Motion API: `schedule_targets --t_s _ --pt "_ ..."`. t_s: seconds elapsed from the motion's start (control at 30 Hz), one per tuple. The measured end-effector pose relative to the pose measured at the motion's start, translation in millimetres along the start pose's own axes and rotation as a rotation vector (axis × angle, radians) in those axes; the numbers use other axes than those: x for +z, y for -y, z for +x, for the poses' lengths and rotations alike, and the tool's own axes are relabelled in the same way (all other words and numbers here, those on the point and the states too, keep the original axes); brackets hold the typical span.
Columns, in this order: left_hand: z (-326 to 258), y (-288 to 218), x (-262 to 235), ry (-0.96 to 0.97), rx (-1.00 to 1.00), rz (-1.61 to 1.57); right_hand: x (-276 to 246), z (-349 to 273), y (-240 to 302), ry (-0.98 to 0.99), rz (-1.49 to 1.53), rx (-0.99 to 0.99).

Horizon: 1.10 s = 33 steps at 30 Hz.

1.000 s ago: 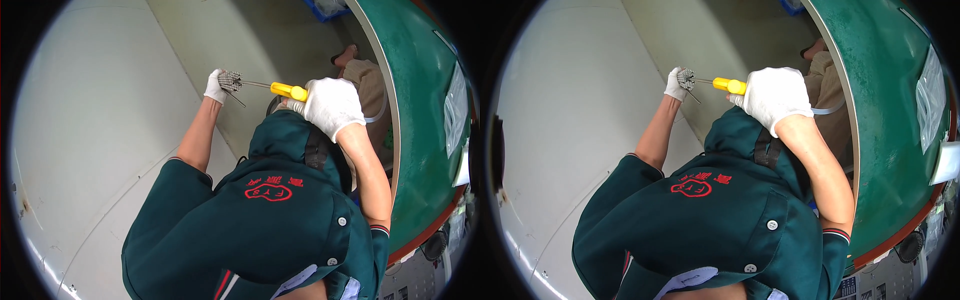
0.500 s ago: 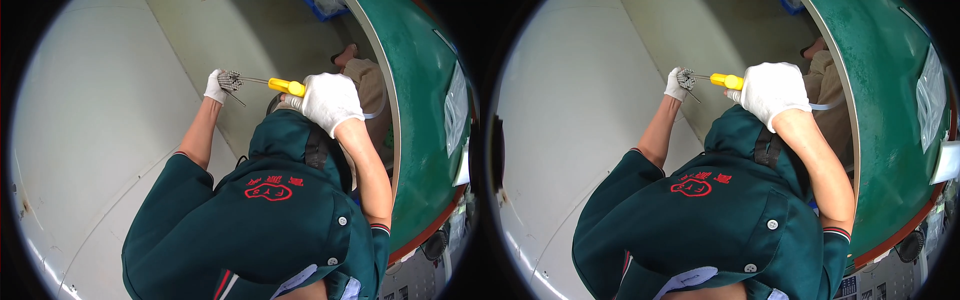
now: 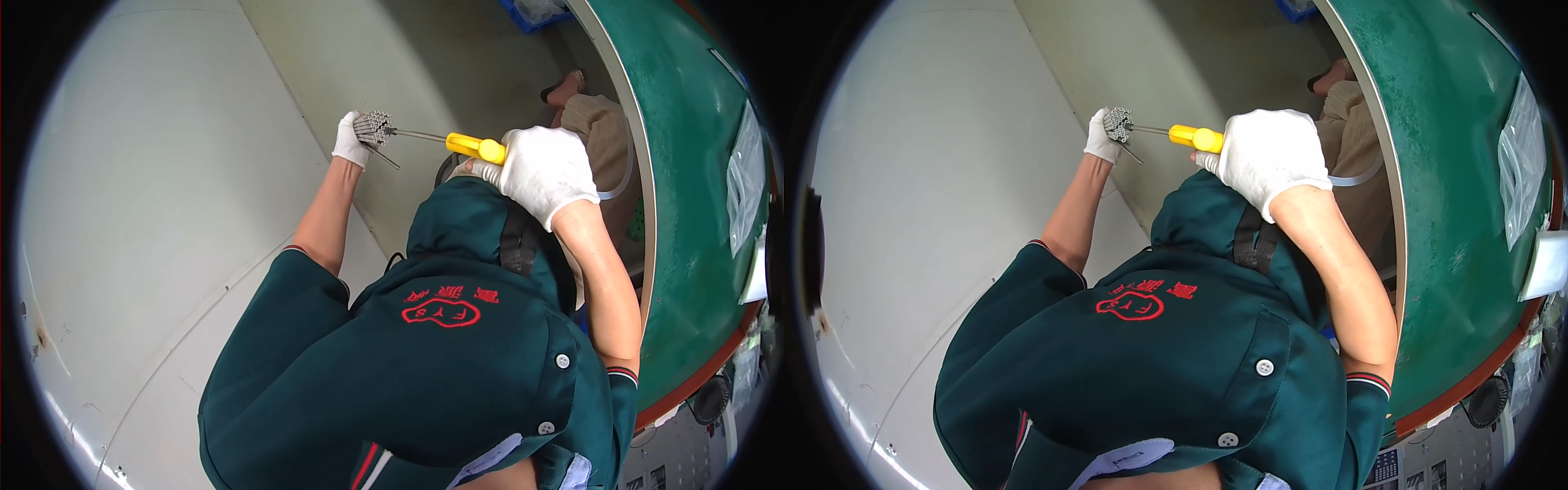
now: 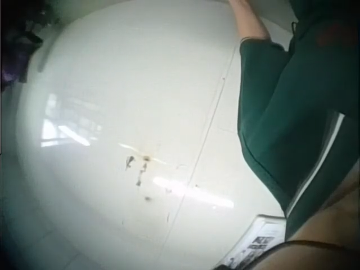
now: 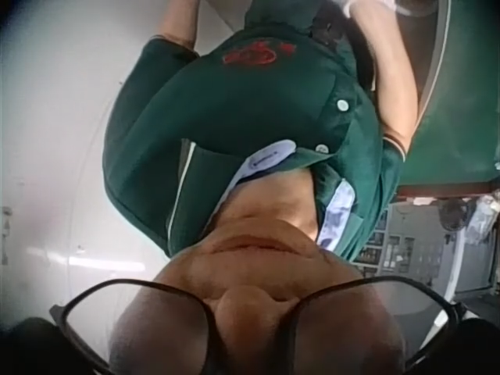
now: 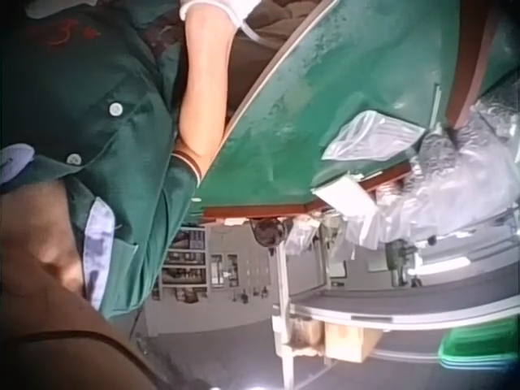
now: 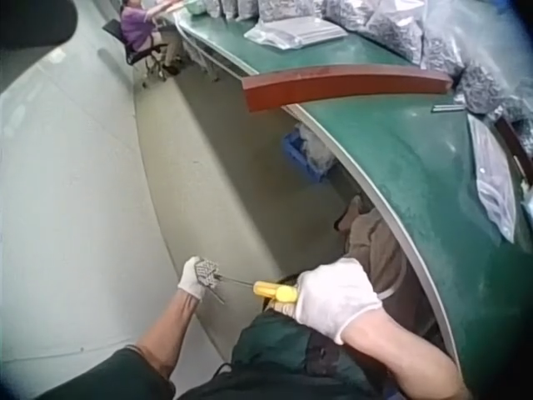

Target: Using a compressed air gun to clean a bundle of metal rods and then placing them into a plastic bag.

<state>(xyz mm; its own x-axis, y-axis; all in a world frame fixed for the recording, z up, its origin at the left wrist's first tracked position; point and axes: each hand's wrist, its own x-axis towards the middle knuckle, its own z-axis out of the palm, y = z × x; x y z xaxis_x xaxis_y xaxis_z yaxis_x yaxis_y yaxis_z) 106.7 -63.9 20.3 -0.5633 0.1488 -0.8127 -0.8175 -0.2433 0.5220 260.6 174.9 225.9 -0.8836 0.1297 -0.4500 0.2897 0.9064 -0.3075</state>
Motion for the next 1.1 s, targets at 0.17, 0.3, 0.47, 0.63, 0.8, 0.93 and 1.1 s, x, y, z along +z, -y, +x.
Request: schedule_targets --t_s 0.17,0.3,0.47,0.63,0.8,0.93,1.1 --pt "2.1 -1.5 -5.9 -0.015 0.014 0.002 3.7 -0.5 0.4 -0.055 0.007 -0.041" --pt "-2.2 -0.4 0.4 -0.010 0.004 0.059 5.5 0.9 2.7 -0.039 0.004 -0.040" --pt "10.3 4.1 -6.1 -0.036 0.003 0.040 7.3 4.5 -0.5 -0.029 0.015 -0.033" --pt "24.8 3.0 -21.7 0.177 -0.073 0.023 5.5 4.0 -1.2 -0.033 0.008 -0.017" --pt "19.6 2.7 -16.4 0.074 0.057 0.056 7.6 -1.6 7.1 -0.069 -0.027 -0.065" --pt "18.5 2.1 -17.1 0.041 0.067 0.055 6.8 -3.3 10.4 -0.074 -0.026 -0.060" --pt "18.5 -0.5 -23.6 0.121 0.023 0.054 7.2 -3.4 11.3 -0.073 -0.024 -0.046"
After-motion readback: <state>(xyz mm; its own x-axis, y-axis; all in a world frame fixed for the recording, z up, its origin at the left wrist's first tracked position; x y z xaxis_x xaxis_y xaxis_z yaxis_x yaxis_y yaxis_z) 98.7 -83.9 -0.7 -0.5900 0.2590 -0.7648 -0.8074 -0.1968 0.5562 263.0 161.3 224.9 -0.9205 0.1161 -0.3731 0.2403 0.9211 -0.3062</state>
